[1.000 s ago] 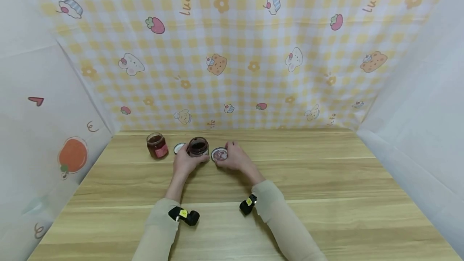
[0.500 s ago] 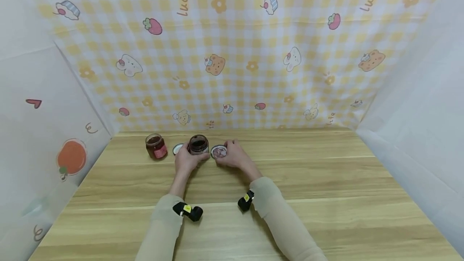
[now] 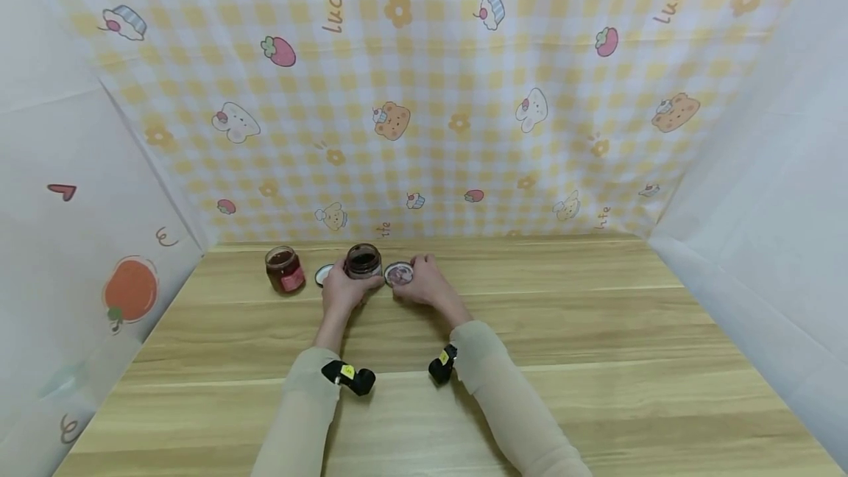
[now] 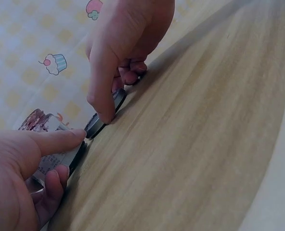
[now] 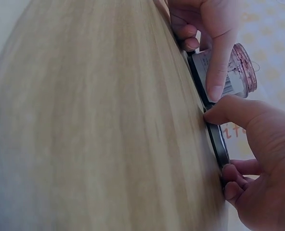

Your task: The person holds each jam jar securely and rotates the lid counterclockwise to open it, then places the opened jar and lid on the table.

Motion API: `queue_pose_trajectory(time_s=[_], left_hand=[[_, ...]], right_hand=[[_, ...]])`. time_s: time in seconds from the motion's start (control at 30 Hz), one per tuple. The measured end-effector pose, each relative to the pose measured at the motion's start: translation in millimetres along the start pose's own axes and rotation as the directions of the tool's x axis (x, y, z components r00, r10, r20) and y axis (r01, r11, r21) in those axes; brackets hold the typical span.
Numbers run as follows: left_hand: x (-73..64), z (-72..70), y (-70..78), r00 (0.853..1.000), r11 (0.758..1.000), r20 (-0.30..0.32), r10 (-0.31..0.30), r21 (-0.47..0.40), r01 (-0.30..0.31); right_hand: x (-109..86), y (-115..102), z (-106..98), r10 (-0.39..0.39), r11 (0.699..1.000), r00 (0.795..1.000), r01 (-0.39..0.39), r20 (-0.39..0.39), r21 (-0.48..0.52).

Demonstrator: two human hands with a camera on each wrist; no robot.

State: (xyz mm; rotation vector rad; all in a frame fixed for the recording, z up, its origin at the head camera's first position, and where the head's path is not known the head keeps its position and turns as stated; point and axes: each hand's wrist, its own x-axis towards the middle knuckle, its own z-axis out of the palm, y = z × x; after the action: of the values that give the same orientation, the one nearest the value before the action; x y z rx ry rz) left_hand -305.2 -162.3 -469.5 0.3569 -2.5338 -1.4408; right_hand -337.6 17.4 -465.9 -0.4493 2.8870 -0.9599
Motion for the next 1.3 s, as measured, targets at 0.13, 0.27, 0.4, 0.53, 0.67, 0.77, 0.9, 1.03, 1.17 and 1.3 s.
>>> queue_pose_trajectory(time_s=[0.13,0.27,0.4,0.53,0.67,0.77,0.9,1.03,1.17,1.3], left_hand=[[0.9,1.2,0.0,1.000,1.000,0.001,-0.011,0.006,0.011],[-0.2,0.6,2.0,1.000,1.000,-0.002,-0.003,0.015,0.003],[-1.1,0.7,2.5,1.000,0.999,-0.008,-0.003,0.033,0.003],[0.0,1.4,1.7,1.000,0.998,-0.004,-0.003,0.065,0.004],[-0.7,1.7,2.1,1.000,0.997,0.000,0.002,0.075,-0.002],[-2.0,2.2,2.2,1.000,0.996,-0.001,-0.003,0.086,0.003],[-3.8,4.0,2.0,1.000,0.995,-0.001,-0.015,0.099,0.015],[-5.5,5.0,2.1,1.000,0.995,-0.019,-0.011,0.095,0.013],[-5.9,6.0,2.4,1.000,0.995,-0.028,0.014,0.100,-0.011],[-8.3,7.0,2.8,0.998,0.994,-0.036,0.043,0.107,-0.039]], right_hand=[[1.3,0.1,1.1,0.018,1.000,1.000,-0.017,-0.013,0.024],[2.4,0.5,2.4,0.024,0.999,0.999,-0.023,-0.031,0.033],[3.3,0.7,4.2,0.023,0.999,0.999,-0.022,-0.035,0.025],[4.5,0.5,4.4,0.015,1.000,0.999,-0.014,-0.037,0.022],[5.6,0.3,4.2,0.005,1.000,0.999,-0.005,-0.039,0.017],[5.8,0.0,4.4,0.002,1.000,0.999,-0.001,-0.033,0.009],[5.4,0.3,4.5,0.000,1.000,1.000,0.001,-0.031,0.012],[3.9,0.5,4.4,-0.007,1.000,1.000,0.007,-0.027,0.026],[4.1,4.6,6.2,-0.041,0.999,0.998,0.042,-0.046,0.025],[-0.2,3.7,1.7,-0.050,0.998,0.998,0.051,-0.039,0.041]])
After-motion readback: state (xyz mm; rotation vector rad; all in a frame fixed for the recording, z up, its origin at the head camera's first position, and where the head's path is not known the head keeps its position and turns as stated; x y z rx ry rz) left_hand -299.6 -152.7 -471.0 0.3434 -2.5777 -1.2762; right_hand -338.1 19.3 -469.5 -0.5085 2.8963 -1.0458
